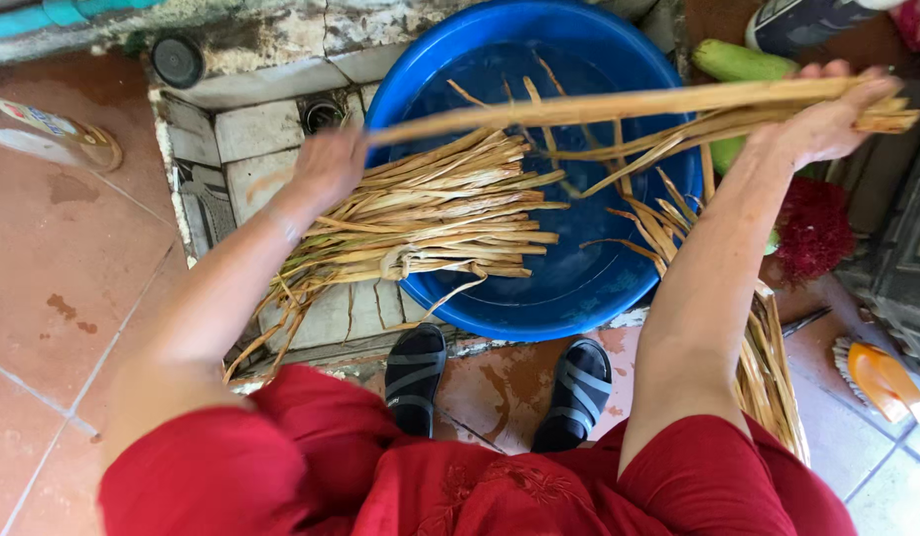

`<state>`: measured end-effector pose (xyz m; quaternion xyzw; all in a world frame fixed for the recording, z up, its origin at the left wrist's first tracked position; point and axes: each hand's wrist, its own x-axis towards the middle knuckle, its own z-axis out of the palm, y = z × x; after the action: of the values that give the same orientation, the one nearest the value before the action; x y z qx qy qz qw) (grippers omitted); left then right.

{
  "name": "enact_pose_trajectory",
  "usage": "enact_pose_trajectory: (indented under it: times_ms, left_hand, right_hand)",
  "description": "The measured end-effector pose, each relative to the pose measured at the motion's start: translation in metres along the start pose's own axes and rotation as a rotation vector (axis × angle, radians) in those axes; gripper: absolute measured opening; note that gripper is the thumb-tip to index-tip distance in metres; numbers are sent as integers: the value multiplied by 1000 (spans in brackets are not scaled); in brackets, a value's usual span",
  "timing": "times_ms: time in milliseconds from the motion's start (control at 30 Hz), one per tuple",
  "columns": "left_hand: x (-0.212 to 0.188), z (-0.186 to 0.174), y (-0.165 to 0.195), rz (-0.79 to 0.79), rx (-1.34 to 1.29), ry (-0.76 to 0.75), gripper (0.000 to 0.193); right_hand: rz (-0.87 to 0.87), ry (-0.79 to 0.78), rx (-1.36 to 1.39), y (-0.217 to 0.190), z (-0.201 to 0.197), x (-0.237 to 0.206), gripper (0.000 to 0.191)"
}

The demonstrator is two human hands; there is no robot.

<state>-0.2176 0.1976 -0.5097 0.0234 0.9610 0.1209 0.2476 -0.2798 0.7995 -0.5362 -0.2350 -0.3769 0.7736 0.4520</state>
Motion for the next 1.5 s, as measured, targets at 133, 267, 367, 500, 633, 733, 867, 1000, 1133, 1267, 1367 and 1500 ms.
enact_pose_trajectory:
  times_ms: [133,267,367,500,633,733,867,1000,1133,1267,1367,1500]
  left_hand:
    - [48,18,47,314,182,566,53]
    - [95,58,92,214,162,-148,33]
    - [116,92,98,332,91,-74,32]
    - [138,128,91,273,123,-107,21]
    - [149,128,73,243,-167,37,14]
    - [143,121,66,65,-757,-141,22]
    - [122,97,91,156,-998,-169,21]
    - [103,64,133,342,-1075,-98,26]
    - [84,30,166,432,-1199,-122,29]
    - [64,2,188,476,-1171,-60,25]
    - [60,-16,201,576,-1056,35,24]
    - [58,-24,214,509,-954,-39,29]
  right_hand:
    - [-312,-153,-56,-16,34,-35,38]
    - [-553,-391,-341,19,58,-104,28]
    - [-653,-837,-690,80,53,-164,25]
    - [-559,-1216,-1156,142,9,-212,31]
    - [-348,-1167,-1470,153,-52,-217,48]
    - [-292,-1072,-1591,154,-59,-208,53]
    - [-265,-858,-1351,144,-15,-202,30]
    - [406,-784,-558,97,56,-212,22]
    - [607,-783,-282,41,98,-227,26]
    - [502,-773,-269,17,112,-238,21]
    - [411,-766,-280,15,113,-240,17]
    - [580,-631,-197,25,110,-236,16]
